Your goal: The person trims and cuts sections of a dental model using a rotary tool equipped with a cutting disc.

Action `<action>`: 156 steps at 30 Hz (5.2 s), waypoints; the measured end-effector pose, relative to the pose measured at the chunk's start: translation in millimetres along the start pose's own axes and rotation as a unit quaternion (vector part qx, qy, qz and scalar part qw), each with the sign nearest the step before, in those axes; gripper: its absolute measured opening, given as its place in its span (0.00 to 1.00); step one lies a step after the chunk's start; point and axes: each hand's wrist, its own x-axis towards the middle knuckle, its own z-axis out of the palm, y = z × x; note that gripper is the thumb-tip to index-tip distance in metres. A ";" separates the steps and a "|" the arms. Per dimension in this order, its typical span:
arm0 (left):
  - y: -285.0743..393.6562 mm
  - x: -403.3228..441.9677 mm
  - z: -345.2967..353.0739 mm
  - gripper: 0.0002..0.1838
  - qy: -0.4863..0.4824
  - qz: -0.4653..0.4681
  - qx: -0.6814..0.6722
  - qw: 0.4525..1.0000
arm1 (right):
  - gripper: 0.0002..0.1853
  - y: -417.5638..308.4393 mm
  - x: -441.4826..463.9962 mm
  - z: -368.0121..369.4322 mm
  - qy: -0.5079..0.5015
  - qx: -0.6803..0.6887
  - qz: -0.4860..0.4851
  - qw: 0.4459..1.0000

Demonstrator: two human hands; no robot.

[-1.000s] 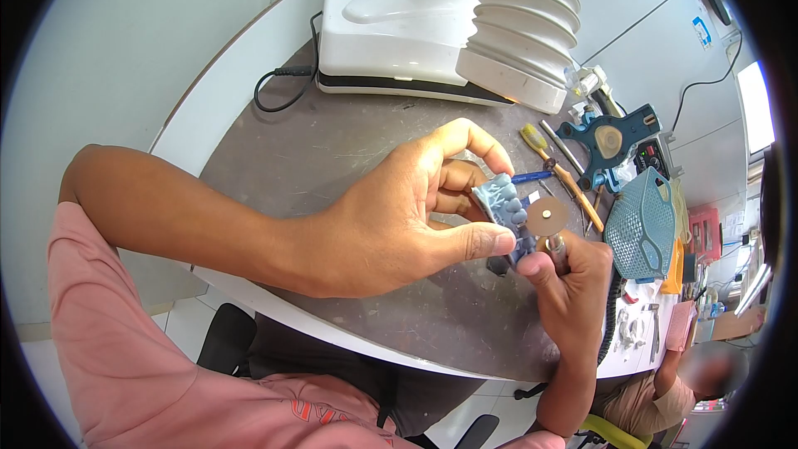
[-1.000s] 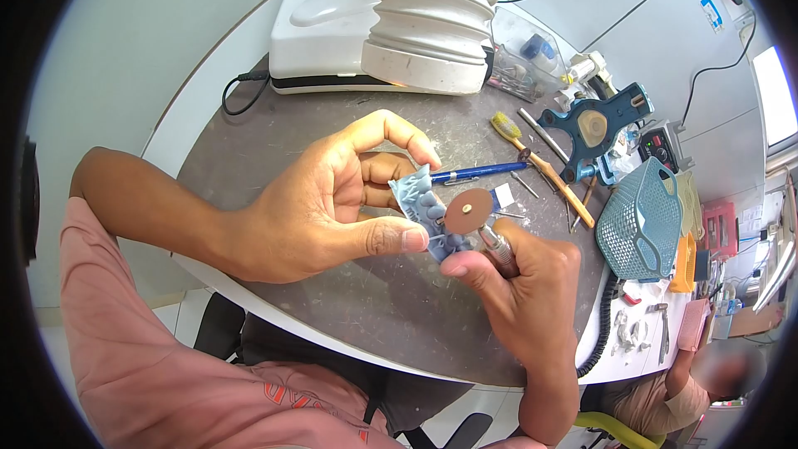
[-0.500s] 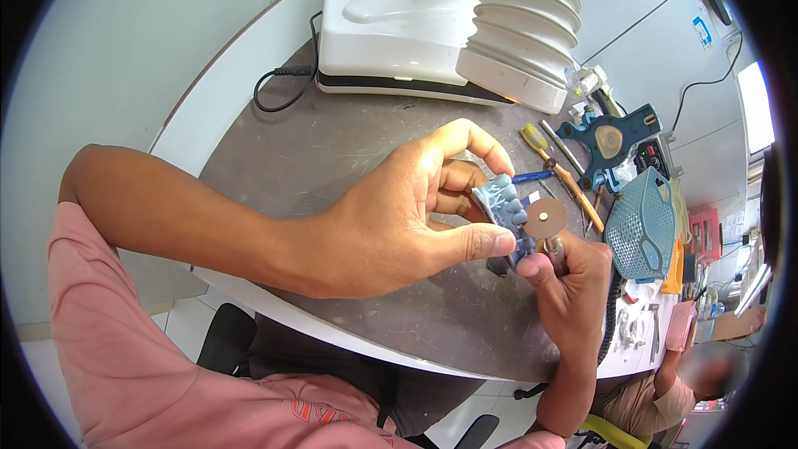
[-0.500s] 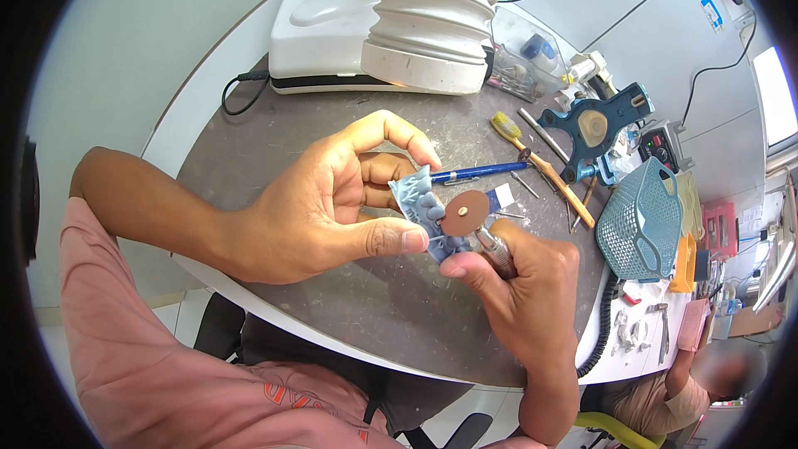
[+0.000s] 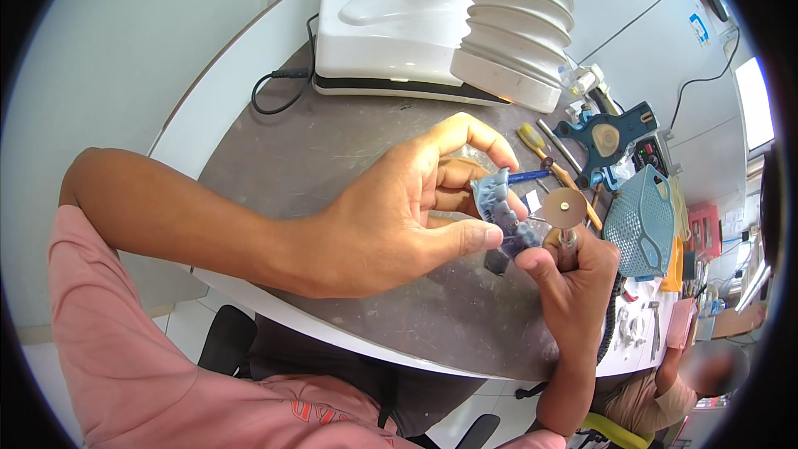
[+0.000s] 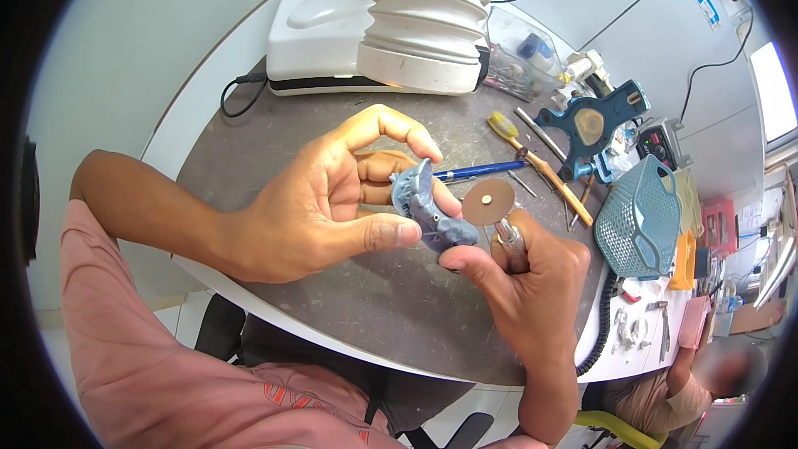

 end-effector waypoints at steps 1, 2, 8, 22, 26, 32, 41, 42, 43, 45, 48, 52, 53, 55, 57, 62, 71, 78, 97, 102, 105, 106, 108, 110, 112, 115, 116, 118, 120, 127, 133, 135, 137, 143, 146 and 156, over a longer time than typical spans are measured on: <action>0.2 0.2 0.3 0.26 -0.001 0.003 -0.004 1.000 | 0.23 -0.3 0.0 0.0 0.008 -0.008 -0.012 1.000; 0.4 0.4 0.4 0.26 -0.002 0.003 -0.004 1.000 | 0.23 0.2 -0.4 -0.1 0.009 -0.008 -0.012 1.000; 0.2 0.5 -0.2 0.25 -0.008 0.004 -0.001 1.000 | 0.22 -4.0 -0.8 -0.4 0.019 -0.012 -0.030 0.999; 5.4 -2.4 4.4 0.26 0.023 0.005 0.034 0.999 | 0.22 -0.8 -2.7 2.9 0.029 -0.046 -0.071 0.996; 4.2 -1.9 3.8 0.26 0.023 0.003 0.029 0.999 | 0.21 1.8 -3.2 2.0 0.018 -0.055 -0.067 0.996; 1.3 -2.1 2.7 0.27 0.020 0.032 0.041 0.998 | 0.20 1.7 -2.8 3.2 0.006 -0.033 -0.065 0.997; 1.4 -2.0 2.8 0.28 0.020 0.030 0.033 0.999 | 0.20 -0.1 -2.7 2.2 -0.009 -0.016 -0.045 0.999; 1.9 -2.2 2.7 0.28 0.017 0.026 0.032 0.999 | 0.20 0.3 -2.7 2.3 -0.009 -0.016 -0.048 0.999; 2.4 -2.4 2.6 0.28 0.014 0.022 0.031 0.999 | 0.20 0.5 -2.6 2.3 -0.009 -0.016 -0.051 0.999; 3.2 -2.4 2.9 0.27 0.014 0.020 0.029 0.999 | 0.20 -0.7 -2.5 1.4 -0.012 -0.019 -0.049 0.999; 3.8 -2.7 3.4 0.27 0.014 0.016 0.024 0.999 | 0.20 -2.1 -2.1 1.2 -0.015 -0.022 -0.048 0.998; 3.7 -2.7 4.1 0.27 0.018 0.016 0.023 0.999 | 0.20 -0.9 -2.3 0.7 -0.021 -0.016 -0.041 0.999; 3.8 -2.8 3.9 0.27 0.018 0.016 0.023 0.999 | 0.20 -1.2 -2.2 0.6 -0.021 -0.016 -0.041 0.999; 4.3 -2.9 3.5 0.27 0.017 0.011 0.029 0.999 | 0.20 -2.2 -1.9 0.2 -0.022 -0.018 -0.047 0.999; 4.0 -2.4 3.2 0.27 0.016 0.010 0.029 0.999 | 0.19 -2.2 -1.7 -0.5 -0.025 -0.023 -0.048 0.998; 4.5 -2.5 3.8 0.27 0.016 0.008 0.023 1.000 | 0.19 -3.4 -1.3 -0.2 -0.026 -0.029 -0.052 0.998; 4.4 -2.6 3.9 0.27 0.019 0.005 0.016 1.000 | 0.19 -2.0 -1.6 -0.4 -0.028 -0.034 -0.049 0.998; 5.0 -2.8 3.8 0.27 0.019 0.000 0.023 1.000 | 0.20 -2.6 -1.3 -0.5 -0.028 -0.033 -0.046 0.998; 4.1 -1.2 3.5 0.25 0.008 0.019 0.013 1.000 | 0.34 -2.3 -3.4 3.3 0.044 -0.024 -0.025 0.998; -2.3 0.6 3.6 0.25 0.012 0.054 0.016 0.998 | 0.34 -3.3 -2.7 3.5 0.049 -0.035 -0.030 0.998; -3.5 1.1 3.5 0.24 0.012 0.068 0.019 0.997 | 0.34 -4.0 -2.5 3.1 0.053 -0.036 -0.025 0.998; -3.4 1.1 3.5 0.24 0.010 0.073 0.025 0.997 | 0.34 -3.9 -2.6 2.9 0.054 -0.035 -0.021 0.998; -2.7 0.7 3.5 0.24 0.015 0.068 0.025 0.997 | 0.28 -3.7 -2.7 -1.8 0.055 -0.039 -0.025 0.997; -1.8 0.6 3.8 0.24 0.017 0.063 0.025 0.998 | 0.23 3.8 -2.2 -7.4 0.057 -0.044 -0.026 0.997; -0.9 1.2 3.4 0.24 0.025 0.065 0.028 0.997 | 0.24 18.8 3.5 -10.3 0.118 -0.053 -0.002 0.992; 1.6 1.5 3.1 0.24 0.030 0.041 0.044 0.998 | 0.17 18.9 12.7 -11.1 0.129 -0.110 0.046 0.985; 2.8 1.3 2.9 0.24 0.028 0.041 0.044 0.998 | 0.13 20.2 14.2 -10.3 0.150 -0.110 0.057 0.981; 4.7 0.8 2.5 0.24 0.023 0.017 0.048 0.998 | 0.08 23.9 14.1 -13.4 0.119 -0.120 0.083 0.982; 7.7 -0.3 4.6 0.25 0.031 0.000 0.041 0.999 | 0.10 31.2 13.8 -11.1 0.095 -0.145 0.059 0.983; 4.8 -1.6 4.7 0.30 0.059 -0.010 0.044 0.997 | 0.16 23.3 14.3 2.5 0.058 -0.178 -0.026 0.982; 11.3 -2.0 6.6 0.29 0.054 -0.039 0.012 0.998 | 0.16 22.4 14.9 7.1 0.060 -0.189 -0.006 0.980; 8.7 -1.5 5.8 0.29 0.055 -0.036 0.008 0.998 | 0.16 24.1 15.5 5.9 0.058 -0.215 -0.015 0.975; 7.7 -1.5 5.7 0.29 0.055 -0.033 0.005 0.998 | 0.16 24.4 15.6 5.8 0.057 -0.209 -0.012 0.976; 7.1 -1.7 5.5 0.29 0.054 -0.030 -0.013 0.998 | 0.16 27.3 16.4 7.2 0.045 -0.195 -0.008 0.980; 8.4 -2.3 5.5 0.29 0.047 -0.039 -0.016 0.998 | 0.15 26.7 17.0 6.7 0.046 -0.191 -0.005 0.981; 10.4 -3.2 6.5 0.29 0.052 -0.038 -0.014 0.998 | 0.14 30.1 18.1 8.0 0.049 -0.182 -0.006 0.982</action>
